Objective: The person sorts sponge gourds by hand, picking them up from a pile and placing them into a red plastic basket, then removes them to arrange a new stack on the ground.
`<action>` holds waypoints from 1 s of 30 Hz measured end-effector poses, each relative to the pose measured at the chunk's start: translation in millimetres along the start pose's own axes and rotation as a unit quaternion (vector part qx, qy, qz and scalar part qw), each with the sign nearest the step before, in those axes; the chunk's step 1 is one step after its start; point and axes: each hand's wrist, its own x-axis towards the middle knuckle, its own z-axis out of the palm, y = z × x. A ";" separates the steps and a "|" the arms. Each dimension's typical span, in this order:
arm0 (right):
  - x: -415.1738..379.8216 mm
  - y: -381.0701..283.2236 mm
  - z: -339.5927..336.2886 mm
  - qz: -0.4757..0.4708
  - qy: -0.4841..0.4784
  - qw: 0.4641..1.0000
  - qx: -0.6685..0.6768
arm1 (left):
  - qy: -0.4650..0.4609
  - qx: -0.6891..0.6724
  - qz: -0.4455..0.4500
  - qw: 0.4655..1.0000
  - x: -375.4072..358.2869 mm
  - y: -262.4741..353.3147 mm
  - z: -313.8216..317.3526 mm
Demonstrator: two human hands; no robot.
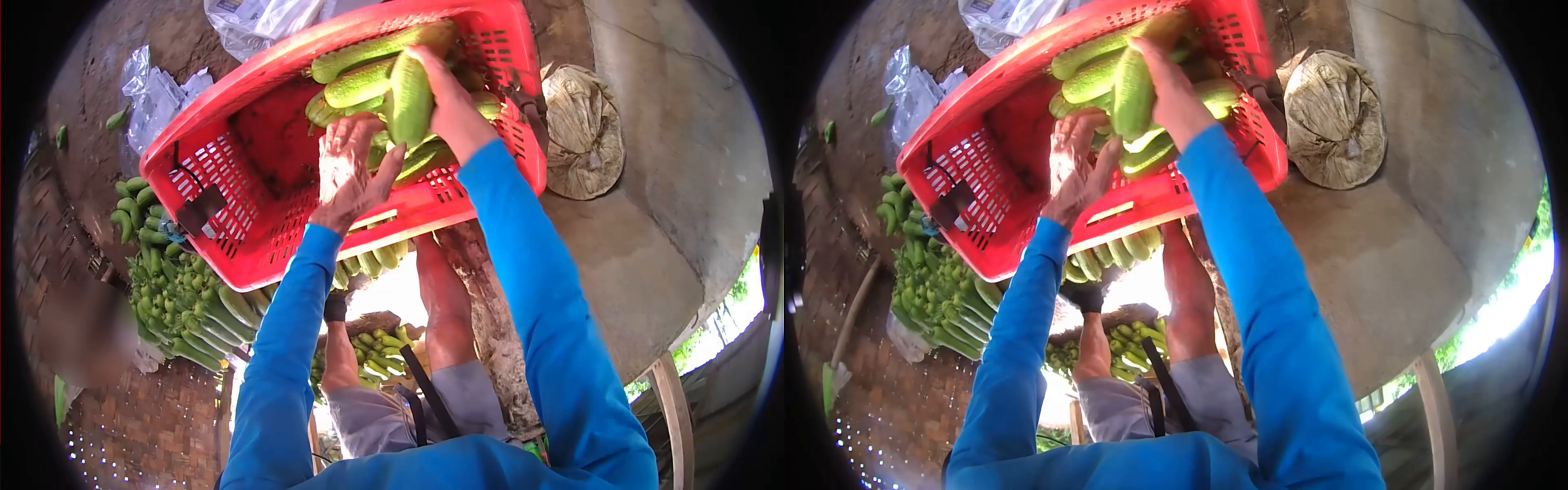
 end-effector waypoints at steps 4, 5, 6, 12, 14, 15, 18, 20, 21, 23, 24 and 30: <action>-91.7 -36.0 -3.2 0.063 0.044 0.997 0.011 | 0.004 0.096 -0.046 0.994 28.5 -7.5 -15.2; -118.9 -38.6 -2.0 0.058 0.069 0.996 -0.026 | -0.021 0.125 -0.075 0.989 38.5 -14.5 -14.5; -131.9 -33.9 -21.3 0.096 0.041 0.994 -0.038 | -0.047 0.168 -0.081 0.981 47.2 -28.6 -6.9; -201.0 -20.3 -53.6 0.118 0.016 0.991 -0.067 | -0.153 0.233 -0.102 0.955 72.6 -73.2 29.4; -214.9 -19.6 -55.3 0.178 -0.017 0.983 -0.031 | -0.176 0.228 -0.101 0.952 80.8 -68.2 19.6; -220.7 -18.9 -54.8 0.174 -0.017 0.984 -0.025 | -0.179 0.231 -0.096 0.951 84.4 -64.5 15.5; -232.0 -15.1 -56.7 0.198 -0.039 0.970 0.137 | -0.274 0.200 -0.135 0.931 94.6 -61.1 5.1; -236.4 -9.8 -64.4 0.199 -0.050 0.968 0.144 | -0.284 0.130 -0.160 0.936 94.9 -57.1 -3.2; -238.0 -7.9 -67.1 0.203 -0.060 0.967 0.145 | -0.288 0.094 -0.174 0.937 92.8 -54.6 -6.2; -238.4 -4.0 -69.1 0.194 -0.080 0.968 0.140 | -0.240 0.017 -0.173 0.955 63.8 -49.4 -12.6; -237.7 -3.0 -67.2 0.184 -0.101 0.969 0.131 | -0.213 -0.083 -0.282 0.932 44.3 -50.0 -15.2; -239.4 3.6 -29.7 0.166 -0.161 0.972 0.045 | -0.089 -0.588 -0.495 0.633 -57.6 19.1 -84.1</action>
